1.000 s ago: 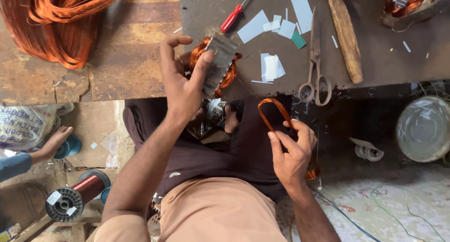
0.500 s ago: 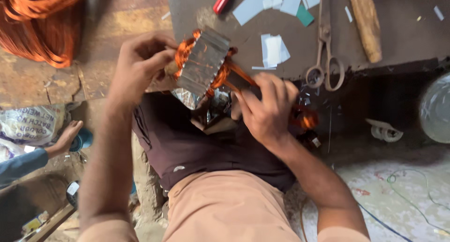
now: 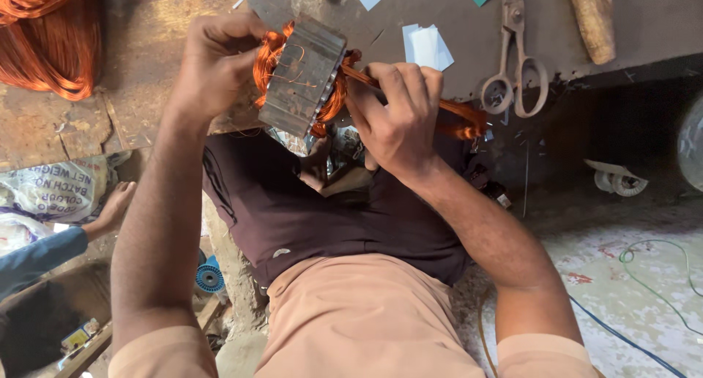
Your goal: The person cuts a small white insulating strip and places it into a metal core. They then wind a copper wire around the core by hand, repeatedly inserting additional white strips between layers to insulate the windings.
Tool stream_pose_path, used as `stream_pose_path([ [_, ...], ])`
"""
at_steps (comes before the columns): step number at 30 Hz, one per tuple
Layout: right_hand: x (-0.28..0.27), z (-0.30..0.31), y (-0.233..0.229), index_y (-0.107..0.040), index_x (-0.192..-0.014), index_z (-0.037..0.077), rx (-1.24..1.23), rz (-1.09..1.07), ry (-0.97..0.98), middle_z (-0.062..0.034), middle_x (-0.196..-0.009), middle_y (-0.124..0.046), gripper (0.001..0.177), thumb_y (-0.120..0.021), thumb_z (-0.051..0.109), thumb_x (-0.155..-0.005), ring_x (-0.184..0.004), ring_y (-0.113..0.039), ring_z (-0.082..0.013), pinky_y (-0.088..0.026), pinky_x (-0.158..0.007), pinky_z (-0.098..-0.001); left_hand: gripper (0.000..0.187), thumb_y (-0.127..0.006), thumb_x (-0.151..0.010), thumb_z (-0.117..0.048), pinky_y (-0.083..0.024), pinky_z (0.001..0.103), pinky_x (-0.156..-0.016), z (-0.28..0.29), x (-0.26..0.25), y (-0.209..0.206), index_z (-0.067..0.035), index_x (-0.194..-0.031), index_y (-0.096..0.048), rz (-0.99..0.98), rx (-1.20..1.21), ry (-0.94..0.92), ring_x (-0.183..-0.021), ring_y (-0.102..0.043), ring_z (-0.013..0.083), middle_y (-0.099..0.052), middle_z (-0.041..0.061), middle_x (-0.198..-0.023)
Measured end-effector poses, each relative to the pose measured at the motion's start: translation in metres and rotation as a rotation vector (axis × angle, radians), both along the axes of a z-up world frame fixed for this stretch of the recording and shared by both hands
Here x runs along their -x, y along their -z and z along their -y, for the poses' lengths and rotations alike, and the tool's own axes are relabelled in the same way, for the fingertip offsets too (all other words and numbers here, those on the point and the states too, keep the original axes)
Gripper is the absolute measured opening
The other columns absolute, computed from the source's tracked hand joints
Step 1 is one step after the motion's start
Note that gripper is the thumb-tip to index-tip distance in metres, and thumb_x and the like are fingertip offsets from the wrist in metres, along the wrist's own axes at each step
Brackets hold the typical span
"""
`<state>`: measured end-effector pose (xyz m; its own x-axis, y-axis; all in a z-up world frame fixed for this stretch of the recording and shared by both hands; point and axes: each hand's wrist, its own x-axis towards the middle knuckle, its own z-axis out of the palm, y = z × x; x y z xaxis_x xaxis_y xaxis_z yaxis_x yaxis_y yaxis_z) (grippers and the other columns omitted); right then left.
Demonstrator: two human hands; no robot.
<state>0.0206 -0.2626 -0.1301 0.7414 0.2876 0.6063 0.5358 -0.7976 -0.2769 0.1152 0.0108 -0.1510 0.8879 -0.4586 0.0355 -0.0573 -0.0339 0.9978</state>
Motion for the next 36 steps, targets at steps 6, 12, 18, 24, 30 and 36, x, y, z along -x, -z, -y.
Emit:
stream_pose_path([
  [6,0.0,-0.001,0.001,-0.077,-0.103,0.007,-0.069,-0.033,-0.022,-0.0046,-0.109,-0.063,0.014,-0.084,0.013,-0.092,-0.099,-0.059,-0.0231,-0.042,-0.089,-0.0419,0.013,-0.077,-0.102,0.007,-0.058,0.024,-0.081,0.003,0.004,-0.005,0.0,-0.097,-0.068,0.082,-0.147,-0.007,-0.089,-0.065,0.005,-0.069,-0.001,-0.096],
  [12,-0.005,-0.001,0.003,-0.077,-0.102,0.006,-0.141,-0.049,-0.062,-0.0049,-0.109,-0.065,0.014,-0.085,0.011,-0.091,-0.094,-0.06,-0.023,-0.042,-0.085,-0.0401,0.015,-0.07,-0.089,0.008,-0.055,0.019,-0.069,0.011,0.006,-0.026,-0.005,-0.095,-0.074,-0.21,-0.083,-0.145,-0.075,-0.064,0.0009,-0.069,-0.005,-0.085],
  [18,-0.004,0.002,0.0,-0.077,-0.103,0.005,-0.148,-0.047,-0.056,-0.0062,-0.109,-0.064,0.015,-0.085,0.01,-0.092,-0.094,-0.06,-0.0235,-0.042,-0.085,-0.0404,0.017,-0.079,-0.103,0.009,-0.052,0.021,-0.08,0.007,0.006,-0.007,-0.001,-0.097,-0.066,0.061,-0.037,-0.017,-0.086,-0.06,0.0016,-0.066,-0.003,-0.096],
  [24,-0.008,-0.001,0.0,-0.074,-0.102,0.005,-0.161,-0.034,-0.081,-0.006,-0.108,-0.065,0.015,-0.085,0.01,-0.092,-0.092,-0.06,-0.0231,-0.042,-0.084,-0.0398,0.015,-0.076,-0.101,0.009,-0.057,0.022,-0.083,0.001,0.003,-0.003,-0.003,-0.108,-0.072,-0.035,-0.007,-0.037,-0.091,-0.066,0.0026,-0.072,-0.003,-0.102],
  [30,-0.01,-0.001,0.001,-0.075,-0.102,0.005,-0.192,-0.06,-0.067,-0.0034,-0.105,-0.064,0.016,-0.086,0.009,-0.091,-0.089,-0.059,-0.0223,-0.041,-0.083,-0.0397,0.016,-0.079,-0.101,0.01,-0.055,0.021,-0.082,0.003,0.004,-0.001,-0.003,-0.106,-0.072,0.027,-0.044,-0.046,-0.09,-0.063,0.002,-0.071,-0.003,-0.098],
  [36,-0.008,-0.005,0.005,-0.074,-0.102,0.006,-0.187,-0.052,-0.053,-0.0028,-0.104,-0.064,0.017,-0.087,0.009,-0.091,-0.089,-0.059,-0.0218,-0.041,-0.082,-0.0394,0.017,-0.077,-0.101,0.013,-0.052,0.022,-0.078,-0.002,0.007,0.001,-0.002,-0.105,-0.071,0.038,-0.06,-0.045,-0.086,-0.061,0.0037,-0.068,-0.003,-0.096],
])
